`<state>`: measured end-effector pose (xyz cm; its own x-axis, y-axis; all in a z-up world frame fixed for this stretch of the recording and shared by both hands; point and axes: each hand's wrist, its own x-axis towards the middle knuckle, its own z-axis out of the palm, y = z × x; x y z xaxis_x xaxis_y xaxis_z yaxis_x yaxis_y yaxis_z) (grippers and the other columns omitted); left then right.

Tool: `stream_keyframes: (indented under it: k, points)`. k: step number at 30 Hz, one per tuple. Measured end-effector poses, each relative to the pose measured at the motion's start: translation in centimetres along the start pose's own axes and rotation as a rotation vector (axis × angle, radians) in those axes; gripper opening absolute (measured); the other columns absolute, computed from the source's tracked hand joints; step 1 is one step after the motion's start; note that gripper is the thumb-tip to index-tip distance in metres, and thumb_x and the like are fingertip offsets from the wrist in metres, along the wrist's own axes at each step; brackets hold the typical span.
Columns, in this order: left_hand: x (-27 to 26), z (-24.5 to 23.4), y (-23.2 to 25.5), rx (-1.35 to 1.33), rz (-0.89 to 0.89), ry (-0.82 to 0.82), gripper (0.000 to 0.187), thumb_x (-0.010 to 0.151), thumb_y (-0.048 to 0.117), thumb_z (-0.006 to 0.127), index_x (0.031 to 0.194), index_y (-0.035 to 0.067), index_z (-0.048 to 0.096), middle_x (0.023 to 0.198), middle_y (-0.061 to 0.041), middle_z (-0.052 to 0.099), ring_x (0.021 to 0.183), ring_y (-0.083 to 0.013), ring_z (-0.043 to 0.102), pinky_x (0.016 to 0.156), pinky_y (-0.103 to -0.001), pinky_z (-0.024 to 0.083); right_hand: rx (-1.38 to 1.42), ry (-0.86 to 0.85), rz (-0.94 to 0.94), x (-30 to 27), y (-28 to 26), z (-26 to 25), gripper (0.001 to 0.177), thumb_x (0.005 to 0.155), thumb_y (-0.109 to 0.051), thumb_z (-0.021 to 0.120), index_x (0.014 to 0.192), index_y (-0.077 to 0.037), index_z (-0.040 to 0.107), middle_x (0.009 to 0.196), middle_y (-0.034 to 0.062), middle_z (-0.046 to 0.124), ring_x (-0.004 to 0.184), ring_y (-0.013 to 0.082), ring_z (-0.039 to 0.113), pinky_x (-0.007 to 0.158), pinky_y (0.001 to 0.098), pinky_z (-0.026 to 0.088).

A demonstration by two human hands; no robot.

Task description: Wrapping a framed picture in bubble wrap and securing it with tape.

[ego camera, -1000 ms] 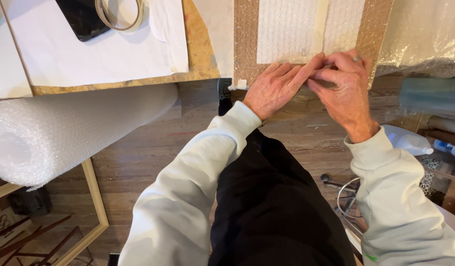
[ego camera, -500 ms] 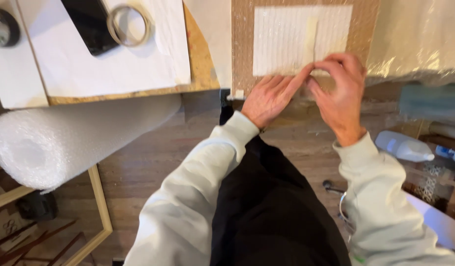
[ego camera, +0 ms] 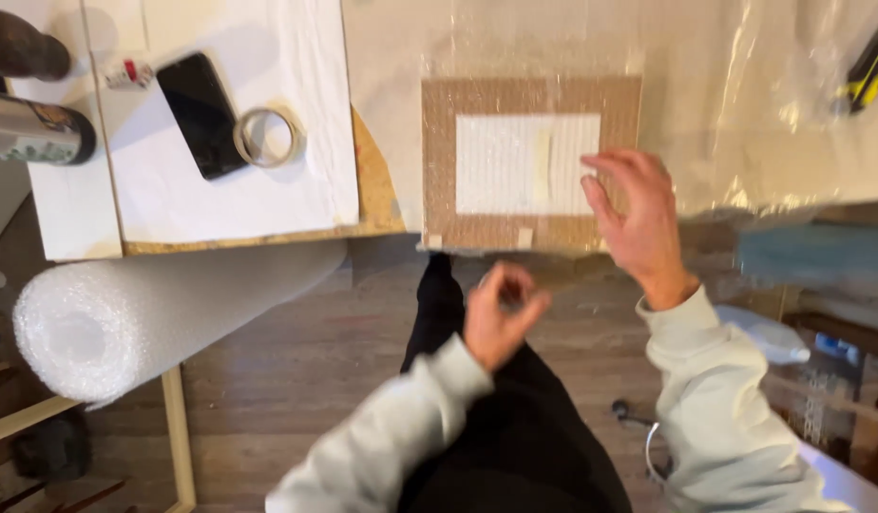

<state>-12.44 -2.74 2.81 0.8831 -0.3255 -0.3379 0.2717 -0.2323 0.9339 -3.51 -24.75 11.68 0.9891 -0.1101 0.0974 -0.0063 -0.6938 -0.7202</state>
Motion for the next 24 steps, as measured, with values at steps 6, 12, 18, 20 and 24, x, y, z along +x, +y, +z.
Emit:
stream_keyframes:
  k: [6, 12, 18, 20, 24]
  points:
    - [1.9, 4.0, -0.1, -1.039, -0.661, 0.085, 0.067, 0.086, 0.015, 0.078, 0.141, 0.014, 0.041, 0.134, 0.0, 0.058, 0.122, -0.0144, 0.059, 0.102, -0.038, 0.053, -0.158, -0.21, -0.302, 14.9, 2.8, 3.1, 0.071, 0.097, -0.049, 0.074, 0.14, 0.006, 0.06, 0.143, 0.0274, 0.058, 0.134, 0.043, 0.05, 0.111, 0.0524, 0.037]
    - [4.9, 6.2, -1.9, -1.26, -0.612, 0.197, 0.058, 0.096, 0.01, 0.073, 0.139, 0.003, 0.034, 0.136, -0.016, 0.045, 0.127, -0.0256, 0.054, 0.112, -0.046, 0.053, -0.221, -0.704, 0.019, 21.7, 1.4, 7.2, 0.075, 0.087, -0.063, 0.067, 0.127, 0.001, 0.065, 0.115, 0.0213, 0.071, 0.103, 0.0355, 0.068, 0.09, 0.0475, 0.053]
    - [6.3, 6.2, 0.2, -1.151, -0.69, 0.211, 0.051, 0.096, 0.016, 0.064, 0.14, 0.008, 0.041, 0.144, -0.005, 0.05, 0.129, -0.0194, 0.055, 0.107, -0.04, 0.053, -0.409, -0.825, 0.101, 21.7, 3.3, 8.6, 0.064, 0.094, -0.064, 0.059, 0.098, -0.001, 0.074, 0.09, 0.02, 0.074, 0.081, 0.0347, 0.07, 0.077, 0.0485, 0.054]
    - [6.7, 5.7, 0.9, -1.119, -0.708, 0.228, 0.049, 0.097, 0.017, 0.065, 0.138, 0.007, 0.041, 0.143, -0.004, 0.051, 0.129, -0.019, 0.056, 0.109, -0.04, 0.054, -0.395, -0.806, 0.12, 22.2, 2.9, 8.6, 0.065, 0.095, -0.064, 0.058, 0.095, -0.001, 0.073, 0.087, 0.0204, 0.073, 0.079, 0.0351, 0.069, 0.075, 0.0491, 0.054]
    - [4.9, 4.3, 4.8, -1.006, -0.546, 0.101, 0.043, 0.1, 0.022, 0.065, 0.136, 0.0, 0.055, 0.135, -0.009, 0.062, 0.123, -0.021, 0.061, 0.105, -0.04, 0.053, -0.396, -0.829, 0.092, 21.4, 3.7, 8.0, 0.068, 0.099, -0.064, 0.054, 0.091, 0.001, 0.073, 0.085, 0.0216, 0.072, 0.076, 0.0351, 0.069, 0.077, 0.0478, 0.053]
